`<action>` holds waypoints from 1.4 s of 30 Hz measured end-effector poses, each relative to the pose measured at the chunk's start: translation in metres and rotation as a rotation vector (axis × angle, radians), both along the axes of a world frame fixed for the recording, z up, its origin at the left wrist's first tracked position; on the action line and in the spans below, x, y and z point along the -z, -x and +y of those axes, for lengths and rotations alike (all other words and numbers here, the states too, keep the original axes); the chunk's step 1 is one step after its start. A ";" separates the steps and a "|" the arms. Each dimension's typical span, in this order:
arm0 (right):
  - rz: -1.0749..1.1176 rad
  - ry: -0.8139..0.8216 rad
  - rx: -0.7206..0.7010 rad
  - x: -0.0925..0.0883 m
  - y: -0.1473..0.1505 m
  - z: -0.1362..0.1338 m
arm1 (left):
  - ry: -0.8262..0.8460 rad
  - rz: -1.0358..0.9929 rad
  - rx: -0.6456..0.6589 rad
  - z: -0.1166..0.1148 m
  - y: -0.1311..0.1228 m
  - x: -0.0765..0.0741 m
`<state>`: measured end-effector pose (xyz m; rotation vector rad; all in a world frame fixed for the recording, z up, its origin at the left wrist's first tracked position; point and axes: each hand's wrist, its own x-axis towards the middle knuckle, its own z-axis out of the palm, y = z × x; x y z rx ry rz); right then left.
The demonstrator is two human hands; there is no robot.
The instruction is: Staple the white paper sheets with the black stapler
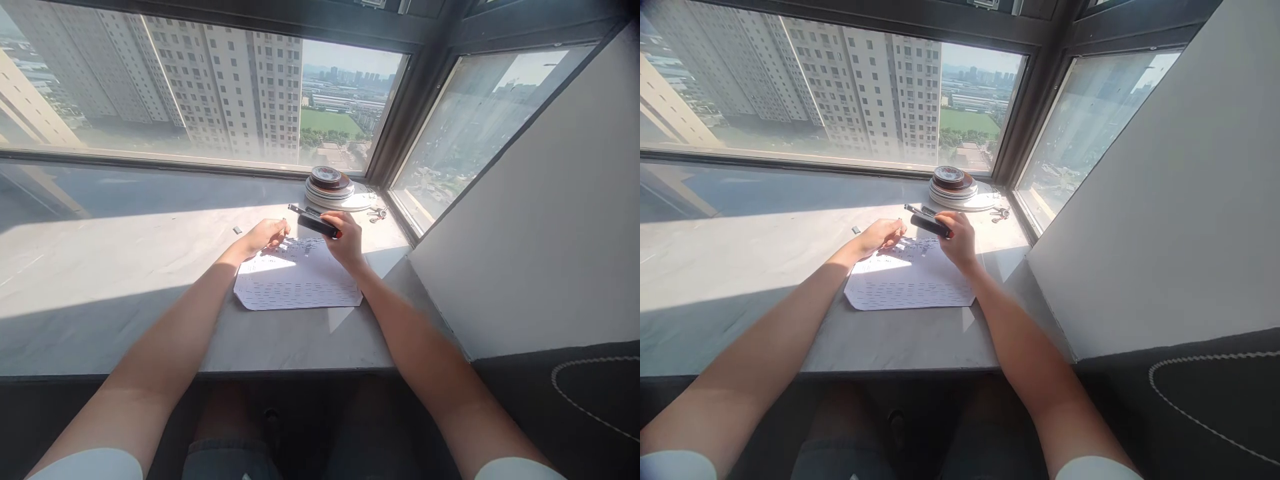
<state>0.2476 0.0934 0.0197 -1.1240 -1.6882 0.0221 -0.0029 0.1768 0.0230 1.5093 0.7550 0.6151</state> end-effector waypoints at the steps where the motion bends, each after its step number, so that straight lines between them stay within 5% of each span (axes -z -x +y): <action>1: 0.088 0.030 -0.055 -0.001 -0.002 -0.001 | -0.017 0.004 -0.004 0.000 0.000 0.000; 7: 0.182 0.455 -0.508 -0.009 -0.007 -0.012 | -0.085 -0.005 0.043 -0.003 -0.001 0.000; 13: -0.039 0.511 -0.691 -0.008 0.005 -0.014 | -0.097 0.009 0.097 -0.003 -0.001 0.003; 20: -0.156 0.493 -0.722 -0.004 0.002 -0.005 | -0.081 0.067 0.150 -0.012 0.001 -0.004; 26: 0.082 0.424 -0.561 -0.003 0.001 -0.001 | -0.123 0.096 0.147 -0.024 -0.003 -0.013; 29: 0.037 0.450 -0.664 -0.002 0.004 0.000 | -0.155 0.147 0.146 -0.027 -0.003 -0.016; 38: -0.009 0.420 -0.655 -0.005 0.007 0.000 | -0.176 0.141 0.105 -0.019 -0.001 -0.007; 42: 0.138 0.400 -0.369 -0.004 -0.007 0.005 | -0.131 0.094 0.079 -0.012 -0.001 -0.002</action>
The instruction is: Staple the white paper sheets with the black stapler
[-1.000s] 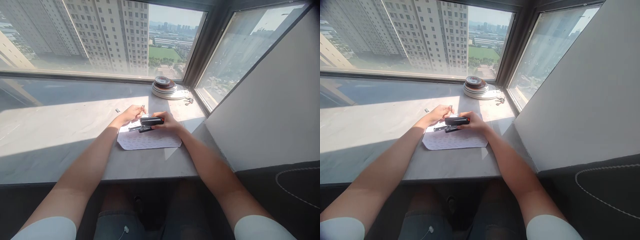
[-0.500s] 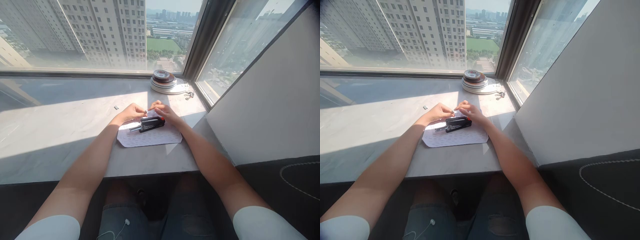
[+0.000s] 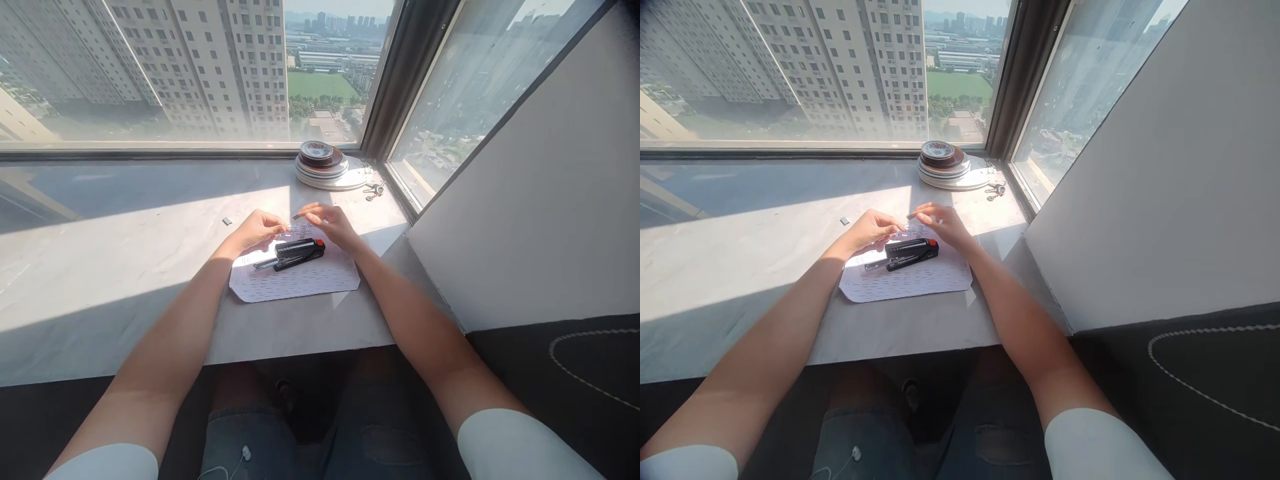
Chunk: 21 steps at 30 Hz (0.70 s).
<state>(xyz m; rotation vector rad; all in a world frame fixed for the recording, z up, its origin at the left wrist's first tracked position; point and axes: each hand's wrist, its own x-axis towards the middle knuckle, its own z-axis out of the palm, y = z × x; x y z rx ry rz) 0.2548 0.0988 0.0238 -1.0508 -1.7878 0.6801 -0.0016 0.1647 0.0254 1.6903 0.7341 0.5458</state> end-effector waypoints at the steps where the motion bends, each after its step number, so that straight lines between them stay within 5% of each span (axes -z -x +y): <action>1: 0.018 -0.003 0.150 0.002 -0.007 0.003 | -0.001 -0.010 0.000 0.002 0.000 0.001; 6: -0.041 -0.026 0.789 0.020 -0.049 0.014 | -0.013 -0.011 0.034 0.007 0.002 0.006; 12: -0.201 -0.044 0.817 0.034 -0.061 0.018 | -0.114 0.005 -0.064 0.002 0.000 0.006; 16: -0.264 0.032 0.756 0.036 -0.057 0.023 | -0.352 0.044 -0.376 0.005 0.000 0.003; 21: -0.266 0.072 0.753 0.034 -0.053 0.025 | -0.693 0.454 -1.028 0.017 0.023 -0.005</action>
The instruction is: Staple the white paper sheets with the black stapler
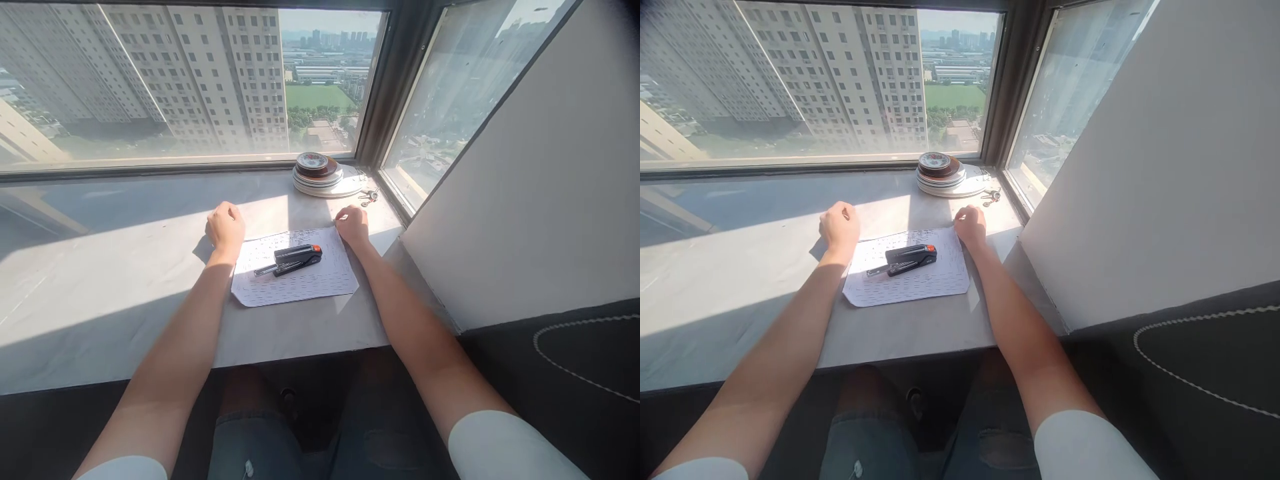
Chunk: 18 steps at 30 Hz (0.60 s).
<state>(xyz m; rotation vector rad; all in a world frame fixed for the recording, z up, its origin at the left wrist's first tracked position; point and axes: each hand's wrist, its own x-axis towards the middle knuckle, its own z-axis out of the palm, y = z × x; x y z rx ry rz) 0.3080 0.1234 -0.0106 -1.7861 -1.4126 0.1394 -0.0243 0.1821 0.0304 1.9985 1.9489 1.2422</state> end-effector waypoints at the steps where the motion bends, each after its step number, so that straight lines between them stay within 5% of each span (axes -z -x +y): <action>1: 0.017 -0.028 0.003 -0.002 0.001 -0.001 | 0.025 0.056 -0.099 0.002 0.007 -0.001; 5: 0.202 -0.216 -0.162 -0.015 0.011 -0.011 | 0.319 0.166 -0.206 0.008 0.027 0.001; 9: 0.416 -0.127 -0.733 -0.028 0.021 -0.022 | 0.428 0.164 -0.160 0.018 0.030 0.009; 13: 0.346 0.090 -1.170 -0.030 0.028 -0.023 | 0.338 0.077 -0.061 0.027 0.028 0.020; 18: 0.136 0.227 -1.228 -0.032 0.035 -0.024 | 0.323 0.074 -0.053 0.018 0.021 0.017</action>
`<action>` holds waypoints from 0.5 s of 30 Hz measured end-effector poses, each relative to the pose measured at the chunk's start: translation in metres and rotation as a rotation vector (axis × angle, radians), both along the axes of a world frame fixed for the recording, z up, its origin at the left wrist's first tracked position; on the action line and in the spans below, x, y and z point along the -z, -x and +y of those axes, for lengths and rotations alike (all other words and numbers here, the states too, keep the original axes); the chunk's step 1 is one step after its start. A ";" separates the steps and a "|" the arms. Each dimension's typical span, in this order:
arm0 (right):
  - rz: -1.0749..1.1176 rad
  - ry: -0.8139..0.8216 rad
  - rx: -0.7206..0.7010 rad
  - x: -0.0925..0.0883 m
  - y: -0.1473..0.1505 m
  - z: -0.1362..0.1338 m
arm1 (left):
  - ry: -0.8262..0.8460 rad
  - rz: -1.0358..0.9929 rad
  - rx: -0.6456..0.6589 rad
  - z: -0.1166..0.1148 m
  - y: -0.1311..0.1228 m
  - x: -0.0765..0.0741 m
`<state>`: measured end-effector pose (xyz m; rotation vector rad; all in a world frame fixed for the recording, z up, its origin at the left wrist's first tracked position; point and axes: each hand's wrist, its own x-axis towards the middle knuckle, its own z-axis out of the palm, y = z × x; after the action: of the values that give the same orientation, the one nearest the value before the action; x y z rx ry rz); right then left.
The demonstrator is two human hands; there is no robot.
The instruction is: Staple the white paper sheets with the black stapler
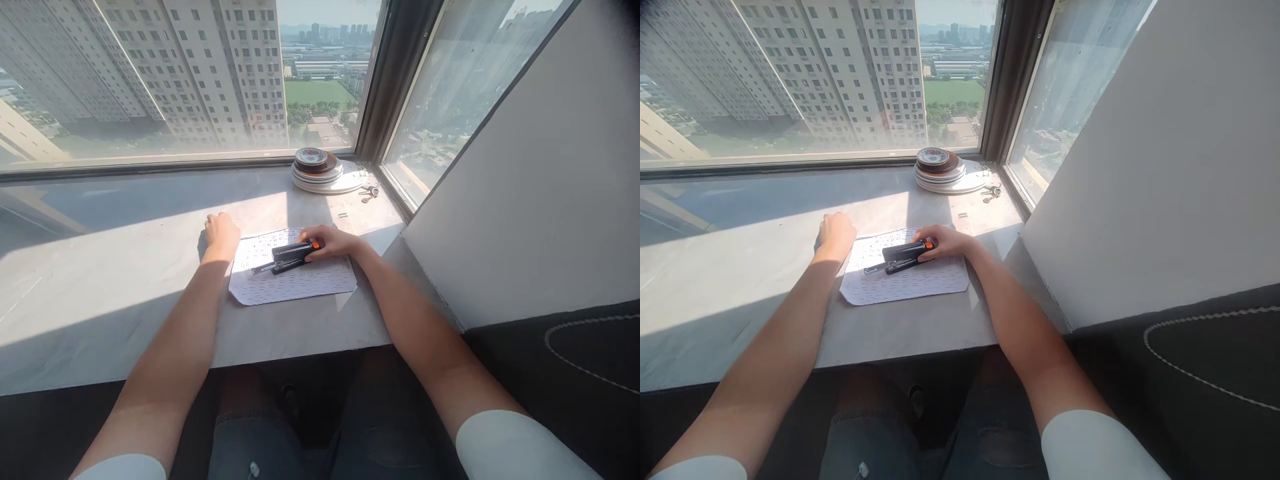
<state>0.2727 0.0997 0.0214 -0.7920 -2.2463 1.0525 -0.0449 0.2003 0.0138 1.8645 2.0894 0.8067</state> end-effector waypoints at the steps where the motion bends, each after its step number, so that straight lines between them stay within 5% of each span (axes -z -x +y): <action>1: -0.011 -0.011 0.000 -0.001 0.001 -0.001 | 0.002 0.019 -0.005 -0.004 -0.002 -0.004; 9: 0.049 0.043 0.055 0.002 0.003 -0.001 | -0.200 0.046 0.199 -0.014 -0.024 -0.018; 15: 0.184 0.071 0.248 -0.001 -0.002 -0.002 | -0.241 -0.097 0.755 -0.019 -0.045 -0.009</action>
<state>0.2744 0.0978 0.0222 -0.9364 -1.9103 1.0442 -0.0004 0.1816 0.0225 2.4154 1.0977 0.9270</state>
